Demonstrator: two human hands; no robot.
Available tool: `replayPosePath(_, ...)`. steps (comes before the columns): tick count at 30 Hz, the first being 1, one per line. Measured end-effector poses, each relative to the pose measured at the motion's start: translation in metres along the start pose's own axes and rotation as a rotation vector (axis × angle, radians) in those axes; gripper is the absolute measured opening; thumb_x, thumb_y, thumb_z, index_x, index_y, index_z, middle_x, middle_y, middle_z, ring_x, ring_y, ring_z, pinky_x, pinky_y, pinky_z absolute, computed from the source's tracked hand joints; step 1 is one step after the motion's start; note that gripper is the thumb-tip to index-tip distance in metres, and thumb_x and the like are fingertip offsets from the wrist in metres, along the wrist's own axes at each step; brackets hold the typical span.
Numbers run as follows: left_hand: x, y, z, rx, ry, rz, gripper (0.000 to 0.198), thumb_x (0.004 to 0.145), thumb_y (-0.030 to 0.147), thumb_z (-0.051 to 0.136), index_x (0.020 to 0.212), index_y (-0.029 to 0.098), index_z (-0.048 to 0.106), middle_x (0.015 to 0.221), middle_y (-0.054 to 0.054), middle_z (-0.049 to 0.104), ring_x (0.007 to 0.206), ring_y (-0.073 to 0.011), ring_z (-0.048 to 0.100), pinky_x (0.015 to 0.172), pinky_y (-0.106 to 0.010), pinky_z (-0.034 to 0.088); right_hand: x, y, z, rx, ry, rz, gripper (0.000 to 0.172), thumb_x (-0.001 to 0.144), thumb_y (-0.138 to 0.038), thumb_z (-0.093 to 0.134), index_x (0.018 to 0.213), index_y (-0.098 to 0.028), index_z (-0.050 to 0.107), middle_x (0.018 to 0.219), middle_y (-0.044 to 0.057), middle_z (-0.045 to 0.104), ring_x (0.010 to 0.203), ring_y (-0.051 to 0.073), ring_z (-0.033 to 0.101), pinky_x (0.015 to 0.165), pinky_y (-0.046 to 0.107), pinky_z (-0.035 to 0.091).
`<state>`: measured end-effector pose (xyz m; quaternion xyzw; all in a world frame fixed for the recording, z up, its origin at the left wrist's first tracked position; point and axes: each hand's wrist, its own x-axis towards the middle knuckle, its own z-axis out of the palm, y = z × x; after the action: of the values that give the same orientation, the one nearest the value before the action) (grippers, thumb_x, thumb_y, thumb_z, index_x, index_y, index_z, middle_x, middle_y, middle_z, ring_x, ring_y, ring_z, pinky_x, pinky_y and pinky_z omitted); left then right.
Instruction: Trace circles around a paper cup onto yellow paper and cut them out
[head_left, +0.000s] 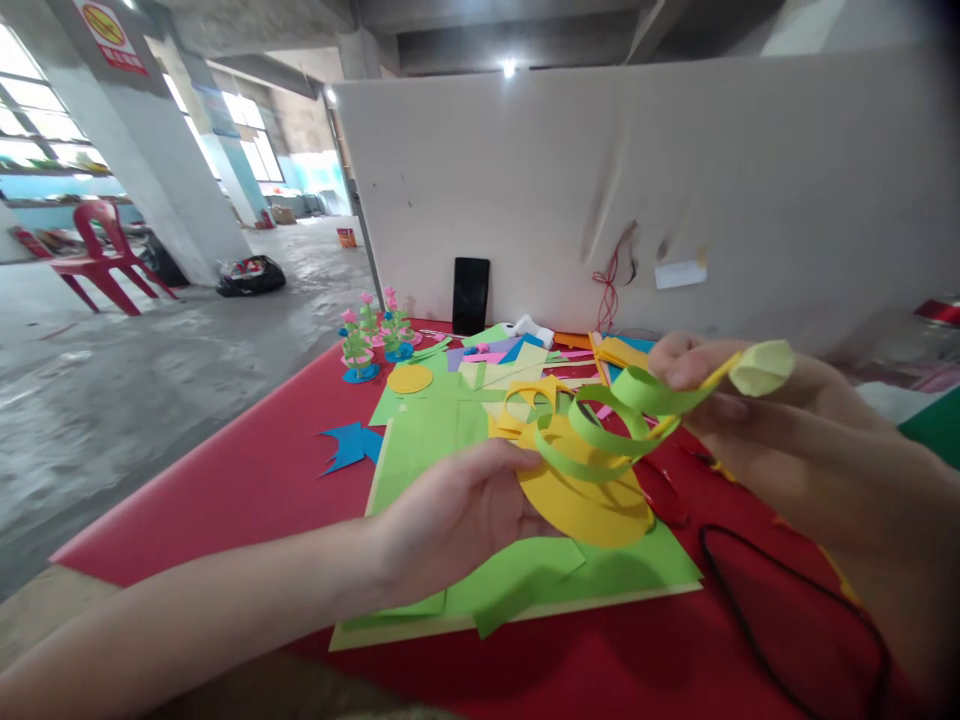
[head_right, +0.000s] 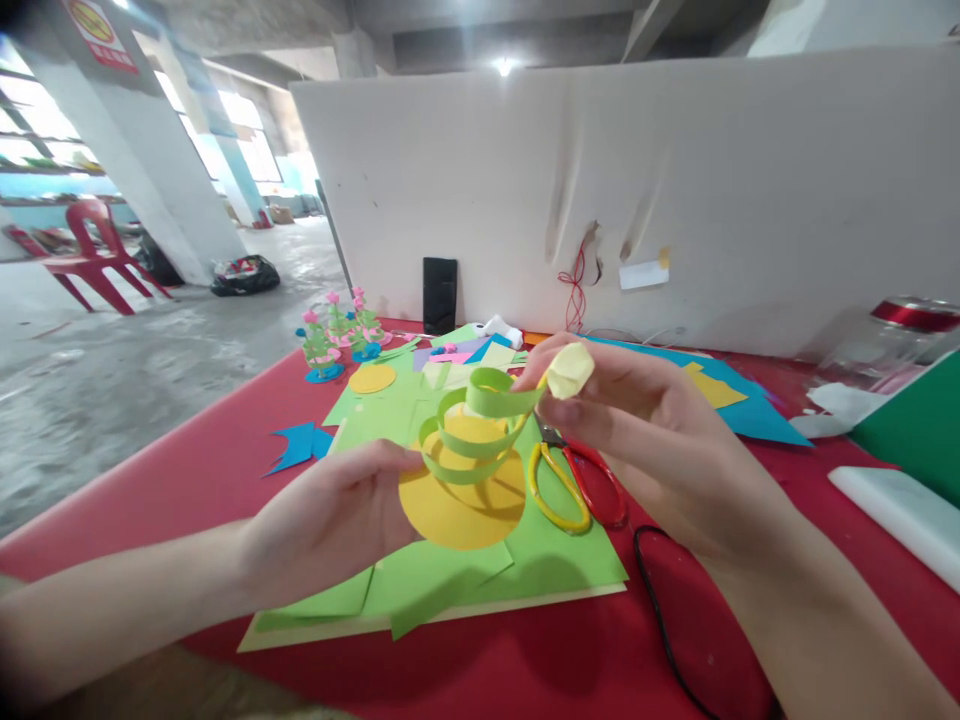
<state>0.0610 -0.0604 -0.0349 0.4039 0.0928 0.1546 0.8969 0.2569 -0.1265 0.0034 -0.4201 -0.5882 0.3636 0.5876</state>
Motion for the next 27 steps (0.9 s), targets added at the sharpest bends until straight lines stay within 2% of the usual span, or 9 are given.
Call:
replayPosePath(5, 0.001, -0.003, 0.001, -0.008, -0.042, 0.035, 0.037, 0.087, 0.014, 0.032, 0.111, 0.005, 0.059, 0.113, -0.013, 0.059, 0.106, -0.0222, 0.053, 0.097, -0.037, 0.035, 0.004, 0.001, -0.006, -0.05, -0.125, -0.022, 0.019, 0.08, -0.017, 0.054, 0.076, -0.031, 0.066, 0.09, 0.0, 0.047, 0.081, 0.014, 0.045, 0.061, 0.021, 0.043)
replayPosePath(9, 0.001, -0.004, 0.003, 0.031, 0.038, 0.011, 0.035, 0.08, 0.009, 0.041, 0.111, 0.002, 0.057, 0.111, -0.016, 0.058, 0.105, -0.0231, 0.053, 0.093, -0.035, 0.039, 0.009, 0.003, -0.009, -0.109, -0.202, -0.045, 0.022, 0.08, -0.014, 0.049, 0.074, -0.029, 0.063, 0.084, 0.0, 0.043, 0.081, 0.015, 0.043, 0.066, 0.023, 0.041)
replayPosePath(13, 0.0, -0.008, 0.005, 0.03, 0.047, -0.011, 0.037, 0.07, 0.01, 0.054, 0.107, 0.006, 0.058, 0.109, -0.014, 0.059, 0.103, -0.0229, 0.053, 0.092, -0.033, 0.039, 0.01, 0.005, -0.004, -0.063, -0.182, -0.015, 0.02, 0.079, -0.019, 0.045, 0.065, -0.026, 0.057, 0.081, 0.002, 0.04, 0.076, 0.018, 0.04, 0.059, 0.028, 0.037)
replayPosePath(18, 0.001, -0.011, 0.006, 0.011, 0.003, -0.039, 0.042, 0.065, 0.01, 0.054, 0.106, 0.009, 0.059, 0.103, -0.012, 0.061, 0.103, -0.0233, 0.053, 0.093, -0.033, 0.035, 0.009, 0.01, -0.007, -0.066, -0.248, 0.021, 0.022, 0.079, -0.011, 0.042, 0.063, -0.024, 0.052, 0.078, 0.0, 0.038, 0.072, 0.016, 0.036, 0.06, 0.027, 0.033)
replayPosePath(21, 0.002, -0.012, 0.006, 0.0, 0.001, -0.041, 0.042, 0.064, 0.009, 0.054, 0.106, 0.009, 0.059, 0.102, -0.011, 0.061, 0.102, -0.0227, 0.053, 0.092, -0.032, 0.035, 0.009, 0.015, -0.01, -0.002, -0.276, 0.045, 0.019, 0.08, -0.017, 0.044, 0.064, -0.024, 0.053, 0.079, 0.001, 0.037, 0.075, 0.018, 0.036, 0.063, 0.028, 0.033)
replayPosePath(23, 0.002, -0.013, 0.005, -0.002, 0.024, -0.035, 0.039, 0.065, 0.01, 0.056, 0.103, 0.01, 0.06, 0.099, -0.01, 0.062, 0.099, -0.0214, 0.053, 0.09, -0.031, 0.036, 0.009, 0.017, -0.01, 0.043, -0.285, 0.045, 0.016, 0.078, -0.027, 0.049, 0.063, -0.024, 0.054, 0.078, 0.002, 0.038, 0.074, 0.019, 0.036, 0.063, 0.029, 0.032)
replayPosePath(27, 0.003, -0.015, 0.002, 0.043, 0.046, -0.044, 0.04, 0.065, 0.01, 0.058, 0.104, 0.012, 0.059, 0.102, -0.008, 0.061, 0.098, -0.0196, 0.052, 0.087, -0.029, 0.035, 0.009, 0.015, -0.007, 0.072, -0.269, 0.063, 0.026, 0.073, -0.045, 0.056, 0.059, -0.024, 0.053, 0.077, 0.002, 0.039, 0.072, 0.019, 0.037, 0.063, 0.031, 0.034)
